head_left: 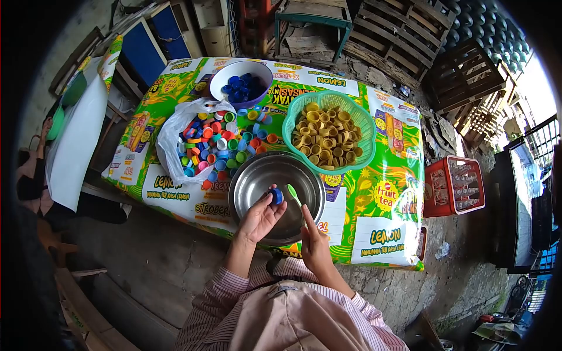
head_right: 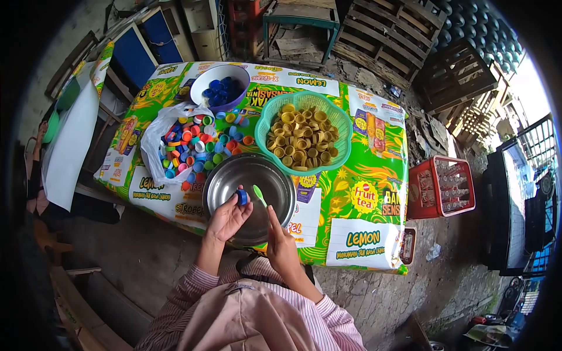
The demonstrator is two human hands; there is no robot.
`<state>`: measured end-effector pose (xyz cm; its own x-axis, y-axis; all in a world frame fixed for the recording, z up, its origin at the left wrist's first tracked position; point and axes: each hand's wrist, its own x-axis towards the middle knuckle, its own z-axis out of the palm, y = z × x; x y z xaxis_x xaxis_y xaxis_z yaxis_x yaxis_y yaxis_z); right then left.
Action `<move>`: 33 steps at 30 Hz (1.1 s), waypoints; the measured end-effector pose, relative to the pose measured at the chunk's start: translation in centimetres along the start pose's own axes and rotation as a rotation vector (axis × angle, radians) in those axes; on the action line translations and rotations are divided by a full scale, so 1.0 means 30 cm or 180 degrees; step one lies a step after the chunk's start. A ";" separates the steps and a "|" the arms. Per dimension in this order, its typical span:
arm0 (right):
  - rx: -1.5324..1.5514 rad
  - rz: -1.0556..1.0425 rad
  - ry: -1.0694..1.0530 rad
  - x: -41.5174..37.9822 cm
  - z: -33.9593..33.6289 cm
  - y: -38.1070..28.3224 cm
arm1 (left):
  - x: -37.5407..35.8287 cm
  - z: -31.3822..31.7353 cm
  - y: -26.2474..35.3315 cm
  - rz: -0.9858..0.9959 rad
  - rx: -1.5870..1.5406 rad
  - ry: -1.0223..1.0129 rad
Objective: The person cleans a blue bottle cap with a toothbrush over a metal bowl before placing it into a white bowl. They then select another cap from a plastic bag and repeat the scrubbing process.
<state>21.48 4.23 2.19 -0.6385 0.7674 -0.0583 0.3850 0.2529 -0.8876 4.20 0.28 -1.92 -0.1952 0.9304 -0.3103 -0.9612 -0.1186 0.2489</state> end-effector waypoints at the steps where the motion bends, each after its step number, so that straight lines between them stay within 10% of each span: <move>1: 0.0117 -0.0159 0.0148 -0.007 0.000 0.000 | 0.001 -0.005 0.002 -0.0060 0.0089 -0.0035; 33: 0.0083 -0.0384 0.0330 -0.013 0.028 -0.011 | -0.008 0.021 -0.003 -0.0373 -0.0762 -0.0331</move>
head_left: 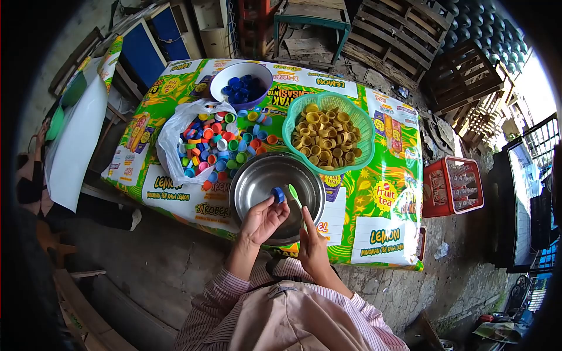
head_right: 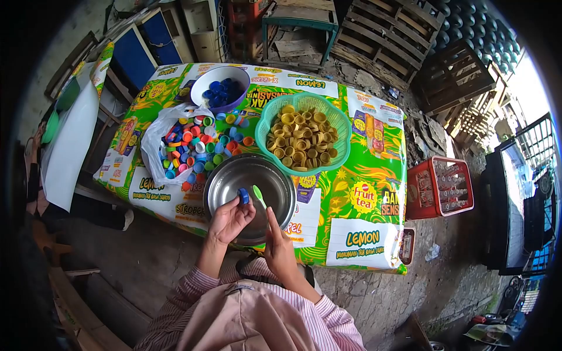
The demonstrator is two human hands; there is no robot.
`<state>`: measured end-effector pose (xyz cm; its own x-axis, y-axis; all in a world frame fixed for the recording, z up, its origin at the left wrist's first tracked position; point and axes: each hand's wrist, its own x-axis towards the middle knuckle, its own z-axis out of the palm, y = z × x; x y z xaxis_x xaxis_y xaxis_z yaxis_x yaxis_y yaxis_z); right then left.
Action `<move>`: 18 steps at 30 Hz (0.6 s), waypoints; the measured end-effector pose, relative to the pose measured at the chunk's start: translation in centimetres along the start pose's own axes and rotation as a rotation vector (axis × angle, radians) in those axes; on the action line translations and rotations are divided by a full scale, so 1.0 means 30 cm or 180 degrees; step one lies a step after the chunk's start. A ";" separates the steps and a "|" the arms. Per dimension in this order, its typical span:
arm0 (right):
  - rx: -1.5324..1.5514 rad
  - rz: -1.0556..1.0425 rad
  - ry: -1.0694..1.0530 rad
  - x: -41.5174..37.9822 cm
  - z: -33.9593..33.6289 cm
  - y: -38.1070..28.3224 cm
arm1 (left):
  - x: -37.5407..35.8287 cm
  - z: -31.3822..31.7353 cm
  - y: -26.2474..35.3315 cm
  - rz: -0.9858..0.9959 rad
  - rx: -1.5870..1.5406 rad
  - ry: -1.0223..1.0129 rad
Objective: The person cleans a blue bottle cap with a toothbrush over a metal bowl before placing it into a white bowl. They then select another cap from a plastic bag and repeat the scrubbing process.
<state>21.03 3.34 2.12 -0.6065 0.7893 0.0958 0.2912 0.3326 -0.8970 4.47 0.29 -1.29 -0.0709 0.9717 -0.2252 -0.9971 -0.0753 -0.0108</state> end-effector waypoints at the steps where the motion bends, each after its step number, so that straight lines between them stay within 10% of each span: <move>1: -0.0005 -0.0009 -0.0003 -0.001 0.001 0.008 | -0.001 0.004 -0.002 0.0005 -0.0002 -0.0008; 18: -0.0060 -0.0126 -0.0066 -0.012 -0.014 -0.006 | -0.007 -0.006 -0.008 -0.0181 0.0517 -0.0147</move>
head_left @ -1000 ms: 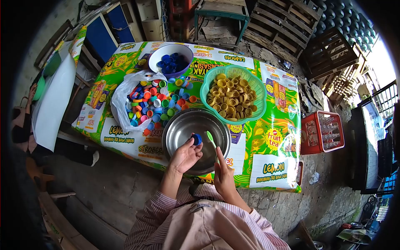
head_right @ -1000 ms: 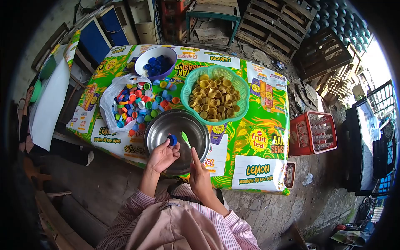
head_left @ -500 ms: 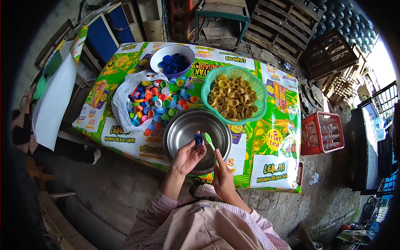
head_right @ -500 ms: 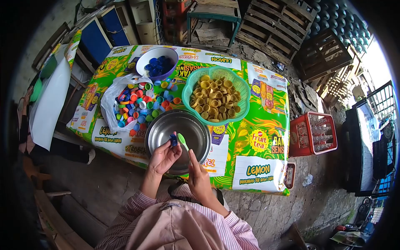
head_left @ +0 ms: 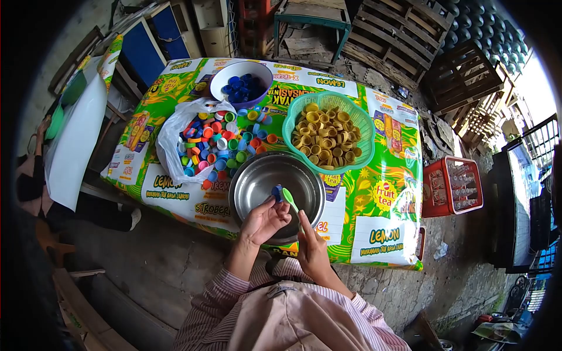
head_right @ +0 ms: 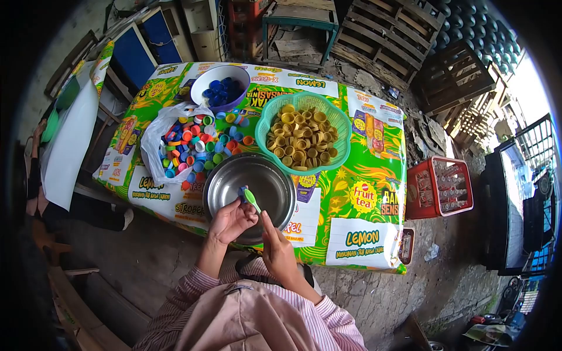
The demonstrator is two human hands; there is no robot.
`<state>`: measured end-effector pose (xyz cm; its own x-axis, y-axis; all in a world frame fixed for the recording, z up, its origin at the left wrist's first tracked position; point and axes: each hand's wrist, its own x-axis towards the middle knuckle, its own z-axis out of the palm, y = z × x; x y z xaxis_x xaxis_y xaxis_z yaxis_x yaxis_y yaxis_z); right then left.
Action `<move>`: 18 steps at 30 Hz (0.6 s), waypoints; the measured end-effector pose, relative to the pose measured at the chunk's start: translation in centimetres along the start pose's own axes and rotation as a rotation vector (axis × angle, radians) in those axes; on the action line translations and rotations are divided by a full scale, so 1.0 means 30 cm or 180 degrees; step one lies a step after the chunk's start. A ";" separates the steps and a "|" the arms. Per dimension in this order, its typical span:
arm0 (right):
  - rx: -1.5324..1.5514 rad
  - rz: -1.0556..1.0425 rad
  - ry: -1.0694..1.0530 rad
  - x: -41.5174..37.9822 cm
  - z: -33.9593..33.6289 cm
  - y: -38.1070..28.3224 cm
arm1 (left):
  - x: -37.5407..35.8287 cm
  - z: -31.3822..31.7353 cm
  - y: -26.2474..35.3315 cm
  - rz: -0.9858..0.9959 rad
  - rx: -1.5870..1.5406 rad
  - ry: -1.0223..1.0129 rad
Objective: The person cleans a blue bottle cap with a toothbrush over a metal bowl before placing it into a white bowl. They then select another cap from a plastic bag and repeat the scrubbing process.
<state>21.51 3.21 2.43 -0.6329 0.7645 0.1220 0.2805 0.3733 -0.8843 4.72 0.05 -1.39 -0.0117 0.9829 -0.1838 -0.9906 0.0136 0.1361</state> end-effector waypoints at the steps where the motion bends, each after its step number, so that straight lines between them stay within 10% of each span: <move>1: -0.0085 0.0038 -0.0172 0.000 -0.002 -0.006 | 0.000 -0.002 -0.001 -0.0005 -0.0001 0.0001; 10: -0.0227 0.0040 0.0027 0.021 -0.001 0.011 | 0.004 0.022 -0.006 0.0345 0.0332 0.0645; 18: -0.0161 0.0083 0.0012 0.027 -0.005 0.022 | 0.015 -0.038 0.030 -0.0125 0.0151 -0.0210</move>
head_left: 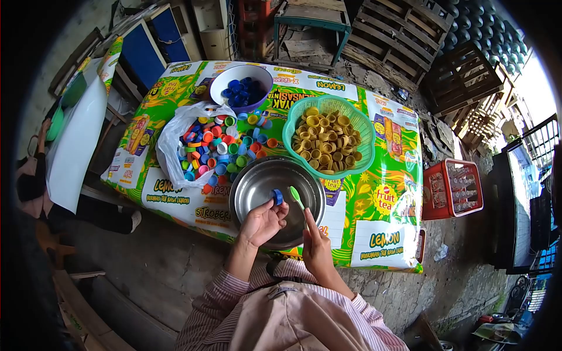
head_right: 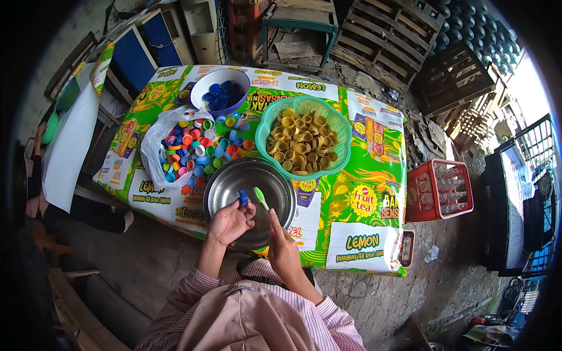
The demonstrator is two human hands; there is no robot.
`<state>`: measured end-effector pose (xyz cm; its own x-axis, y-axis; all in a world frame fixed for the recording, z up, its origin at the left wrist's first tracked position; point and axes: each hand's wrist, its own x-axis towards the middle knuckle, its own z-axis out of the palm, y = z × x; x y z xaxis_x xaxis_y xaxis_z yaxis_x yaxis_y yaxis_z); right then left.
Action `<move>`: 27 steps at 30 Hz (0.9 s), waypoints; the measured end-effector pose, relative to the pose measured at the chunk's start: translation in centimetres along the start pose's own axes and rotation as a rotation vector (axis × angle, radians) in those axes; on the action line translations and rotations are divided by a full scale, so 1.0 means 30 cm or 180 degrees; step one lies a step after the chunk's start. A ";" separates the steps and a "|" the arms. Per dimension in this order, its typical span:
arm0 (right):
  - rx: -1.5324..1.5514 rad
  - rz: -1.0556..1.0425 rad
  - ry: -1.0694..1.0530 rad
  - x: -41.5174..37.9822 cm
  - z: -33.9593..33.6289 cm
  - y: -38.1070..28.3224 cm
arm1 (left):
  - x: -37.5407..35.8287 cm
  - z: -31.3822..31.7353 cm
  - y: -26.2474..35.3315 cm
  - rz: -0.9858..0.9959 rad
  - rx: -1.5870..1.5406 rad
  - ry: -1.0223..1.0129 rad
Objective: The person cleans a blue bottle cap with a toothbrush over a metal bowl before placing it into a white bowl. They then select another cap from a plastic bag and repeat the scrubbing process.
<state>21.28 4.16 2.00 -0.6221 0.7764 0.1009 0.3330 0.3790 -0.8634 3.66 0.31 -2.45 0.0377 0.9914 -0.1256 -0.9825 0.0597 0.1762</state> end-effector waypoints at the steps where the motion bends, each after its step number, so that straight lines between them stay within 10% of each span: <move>1: 0.0098 -0.0121 0.0084 -0.002 0.001 -0.002 | 0.002 -0.003 0.001 0.0014 0.0000 -0.0001; 8: -0.0013 0.0414 -0.0114 0.029 -0.015 0.019 | 0.005 0.017 -0.002 0.0366 0.0476 0.0573; 12: -0.0472 0.0108 -0.0005 0.023 -0.074 -0.043 | -0.019 0.201 0.035 0.1298 0.4673 0.1111; 18: -0.0527 -0.0023 0.0179 0.019 -0.102 -0.110 | 0.006 0.167 0.086 0.1189 0.5033 0.0786; 19: -0.1041 0.0210 -0.0152 0.021 -0.078 -0.064 | 0.015 0.119 0.088 0.1245 0.6566 0.0794; 27: -0.0429 0.0452 0.0178 0.018 -0.016 -0.080 | 0.027 0.118 0.129 0.1065 0.4540 0.0518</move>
<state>20.49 3.91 4.38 -0.5230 0.8522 0.0134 0.5087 0.3247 -0.7974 0.53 1.74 1.58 -0.2652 0.9639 0.0248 0.0688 -0.0067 0.9976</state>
